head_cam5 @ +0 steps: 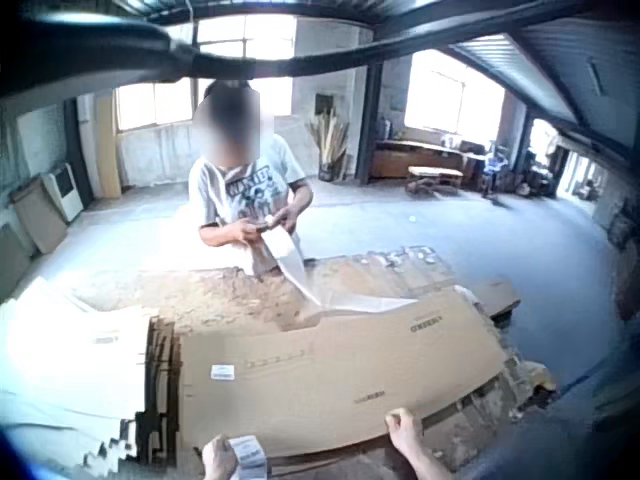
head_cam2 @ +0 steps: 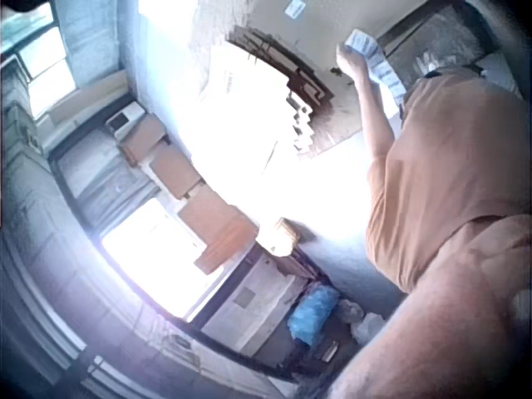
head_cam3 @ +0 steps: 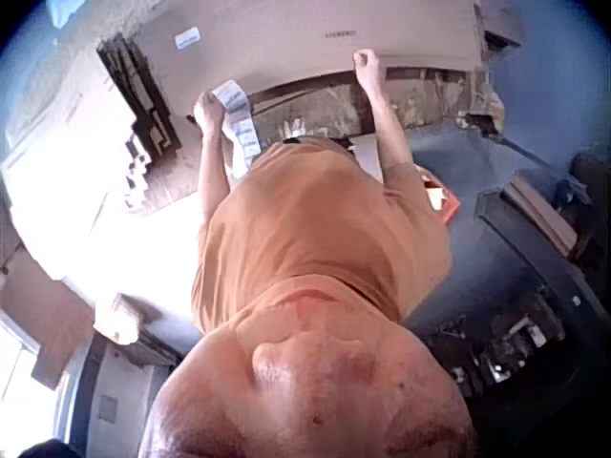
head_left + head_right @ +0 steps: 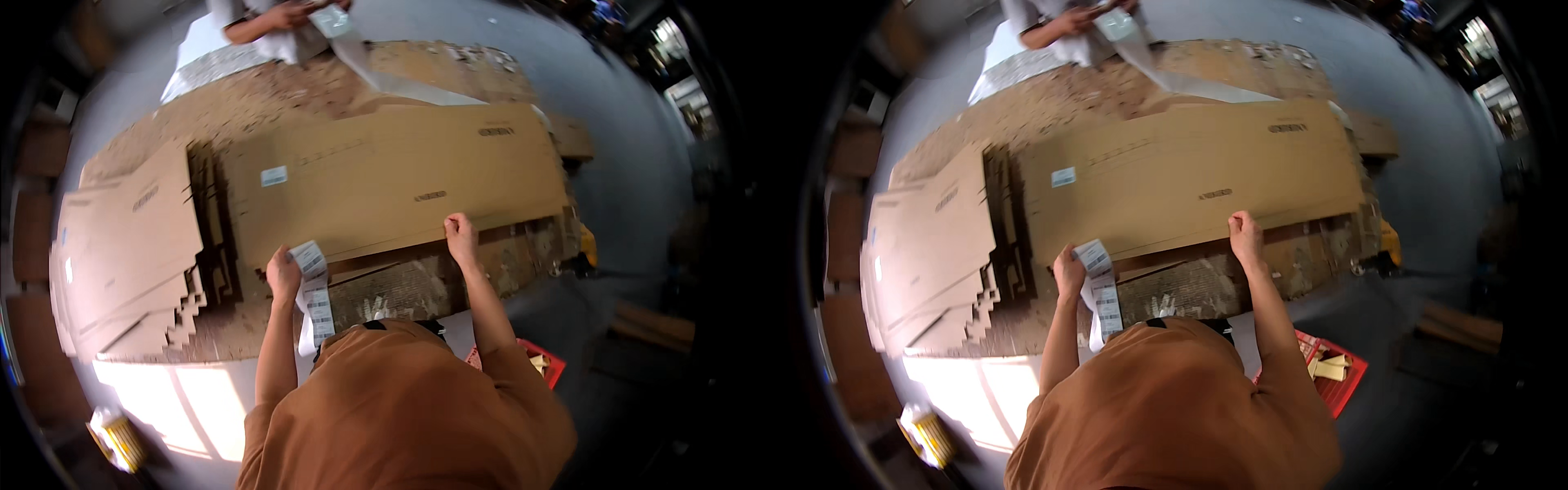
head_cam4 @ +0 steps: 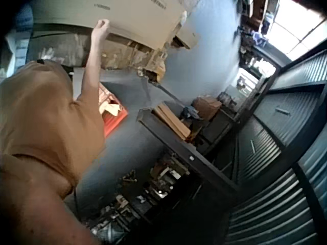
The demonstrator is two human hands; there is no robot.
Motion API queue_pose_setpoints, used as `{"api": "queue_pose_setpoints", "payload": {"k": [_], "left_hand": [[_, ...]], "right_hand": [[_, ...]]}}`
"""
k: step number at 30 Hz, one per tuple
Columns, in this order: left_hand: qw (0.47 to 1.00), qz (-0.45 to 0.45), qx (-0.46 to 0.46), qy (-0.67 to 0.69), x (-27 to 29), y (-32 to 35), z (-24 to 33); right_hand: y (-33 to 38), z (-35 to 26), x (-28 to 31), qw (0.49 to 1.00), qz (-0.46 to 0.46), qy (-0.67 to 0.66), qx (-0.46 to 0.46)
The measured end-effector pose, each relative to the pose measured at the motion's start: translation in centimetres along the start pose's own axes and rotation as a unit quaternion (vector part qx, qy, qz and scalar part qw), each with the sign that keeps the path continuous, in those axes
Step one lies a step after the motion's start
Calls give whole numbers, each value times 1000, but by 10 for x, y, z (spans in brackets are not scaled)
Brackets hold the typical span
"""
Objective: The person repeatedly peels shipping labels from a roll and sticks them onto flat cardboard pieces on a table. A coworker performs the same task across the table. The labeled cardboard pieces are stacked as they are completed.
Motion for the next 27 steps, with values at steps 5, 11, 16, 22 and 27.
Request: {"api": "queue_pose_setpoints", "payload": {"k": [5, 11, 16, 22, 27], "left_hand": [[979, -94, -7, -182, -6, 0, 28], [973, -49, -6, -227, -15, 0, 46], [969, -68, 9, -237, -23, -7, 18], [971, -66, 30, -230, -18, -3, 39], [953, -81, 103, -274, -18, -5, 20]], "right_hand": [[-4, 34, 52, 998, 50, -2, -36], [-57, 105, 119, 978, 193, 58, -52], [-110, 122, 184, 965, 172, 128, -153], [-179, 161, 193, 958, 152, 190, -151], [-216, 193, 187, 952, 116, 265, -103]]}}
Point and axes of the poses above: each hand's wrist, its own y-axis away from the middle knuckle, its own x-axis out of the back of the hand, z = x × y, the point moved 2 cm from there along -y, towards the middle knuckle, and after that the axes turned 10 degrees about -x, right-handed, at the moved point
